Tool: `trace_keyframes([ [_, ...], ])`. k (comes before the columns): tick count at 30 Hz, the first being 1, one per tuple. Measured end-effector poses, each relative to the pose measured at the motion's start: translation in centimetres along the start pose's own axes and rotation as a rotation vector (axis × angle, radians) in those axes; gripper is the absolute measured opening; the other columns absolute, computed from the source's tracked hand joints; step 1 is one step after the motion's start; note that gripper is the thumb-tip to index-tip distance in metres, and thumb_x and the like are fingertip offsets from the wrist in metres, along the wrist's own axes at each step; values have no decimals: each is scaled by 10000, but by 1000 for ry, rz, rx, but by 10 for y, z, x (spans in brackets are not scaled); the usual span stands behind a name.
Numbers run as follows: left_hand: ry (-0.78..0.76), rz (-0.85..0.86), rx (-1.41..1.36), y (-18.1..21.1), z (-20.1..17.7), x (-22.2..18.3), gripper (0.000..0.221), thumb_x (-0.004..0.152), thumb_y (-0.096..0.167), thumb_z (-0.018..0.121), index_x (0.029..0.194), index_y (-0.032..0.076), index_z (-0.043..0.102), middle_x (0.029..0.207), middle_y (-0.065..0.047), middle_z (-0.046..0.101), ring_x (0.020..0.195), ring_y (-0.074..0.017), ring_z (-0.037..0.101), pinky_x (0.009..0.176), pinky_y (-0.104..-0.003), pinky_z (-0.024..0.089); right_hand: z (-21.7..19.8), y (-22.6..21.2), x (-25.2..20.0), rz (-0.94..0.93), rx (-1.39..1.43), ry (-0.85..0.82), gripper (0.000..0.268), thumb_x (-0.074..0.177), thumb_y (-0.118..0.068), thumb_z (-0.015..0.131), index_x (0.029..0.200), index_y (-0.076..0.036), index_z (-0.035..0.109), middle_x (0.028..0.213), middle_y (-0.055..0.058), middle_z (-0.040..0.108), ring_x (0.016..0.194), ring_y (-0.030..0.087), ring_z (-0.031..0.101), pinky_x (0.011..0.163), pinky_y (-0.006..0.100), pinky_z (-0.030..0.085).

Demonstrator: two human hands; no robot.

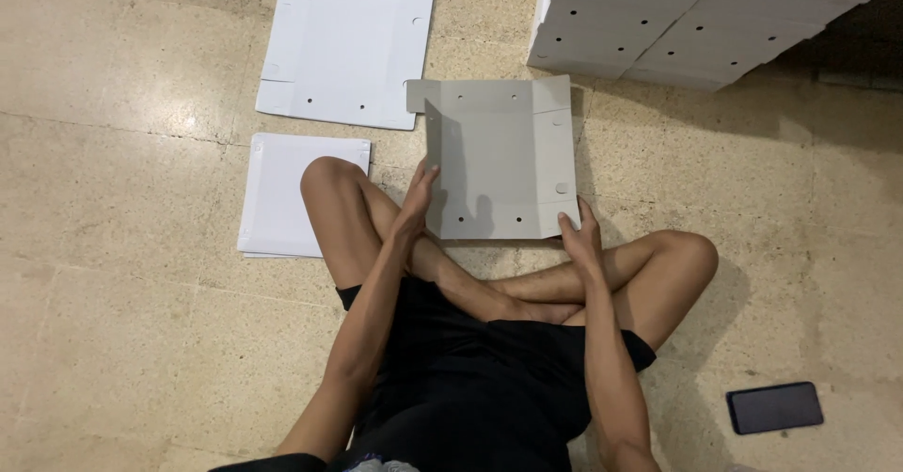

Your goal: Assembling cardboard boxes from flat sheets by folding and tucking flaps.

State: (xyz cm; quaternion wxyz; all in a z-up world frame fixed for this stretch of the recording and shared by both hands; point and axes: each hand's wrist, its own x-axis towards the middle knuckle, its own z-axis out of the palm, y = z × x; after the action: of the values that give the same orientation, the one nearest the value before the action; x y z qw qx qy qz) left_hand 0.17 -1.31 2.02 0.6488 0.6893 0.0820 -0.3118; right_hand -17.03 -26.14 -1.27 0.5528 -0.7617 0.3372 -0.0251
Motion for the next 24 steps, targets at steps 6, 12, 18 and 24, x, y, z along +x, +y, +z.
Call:
trace_keyframes([
  [6, -44, 337, 6, -25, 10, 5, 704, 1070, 458, 203, 1586, -19, 154, 1621, -341, 115, 1485, -543, 94, 1228, -634, 79, 2, -9, -5, -18, 21, -140, 744, 919, -153, 536, 1574, 7, 222, 1587, 312, 264, 1463, 471, 254, 1213, 592, 217],
  [12, -111, 350, 324, -69, 22, 41, 624, 1100, 426, 112, 1620, 82, 152, 1677, -177, 108, 1537, -398, 56, 1265, -528, 63, 10, -5, -3, -91, -71, -126, 787, 857, -80, 497, 1594, -33, 222, 1592, 309, 262, 1473, 490, 210, 1210, 602, 196],
  [18, -13, 446, 900, -85, 45, 54, 539, 1102, 337, 206, 1622, 193, 206, 1692, -130, 94, 1562, -324, 75, 1269, -490, 51, 31, 3, -2, -182, -116, -65, 744, 925, -178, 575, 1568, -2, 245, 1573, 335, 270, 1451, 502, 259, 1213, 580, 203],
  [24, 23, 440, 1190, -85, 56, 53, 538, 1073, 346, 255, 1587, 187, 246, 1696, -108, 78, 1570, -263, 29, 1273, -446, -35, 50, -33, -9, -238, -2, -151, 739, 1005, -308, 497, 1598, -80, 120, 1615, 305, 176, 1474, 512, 184, 1214, 615, 179],
])
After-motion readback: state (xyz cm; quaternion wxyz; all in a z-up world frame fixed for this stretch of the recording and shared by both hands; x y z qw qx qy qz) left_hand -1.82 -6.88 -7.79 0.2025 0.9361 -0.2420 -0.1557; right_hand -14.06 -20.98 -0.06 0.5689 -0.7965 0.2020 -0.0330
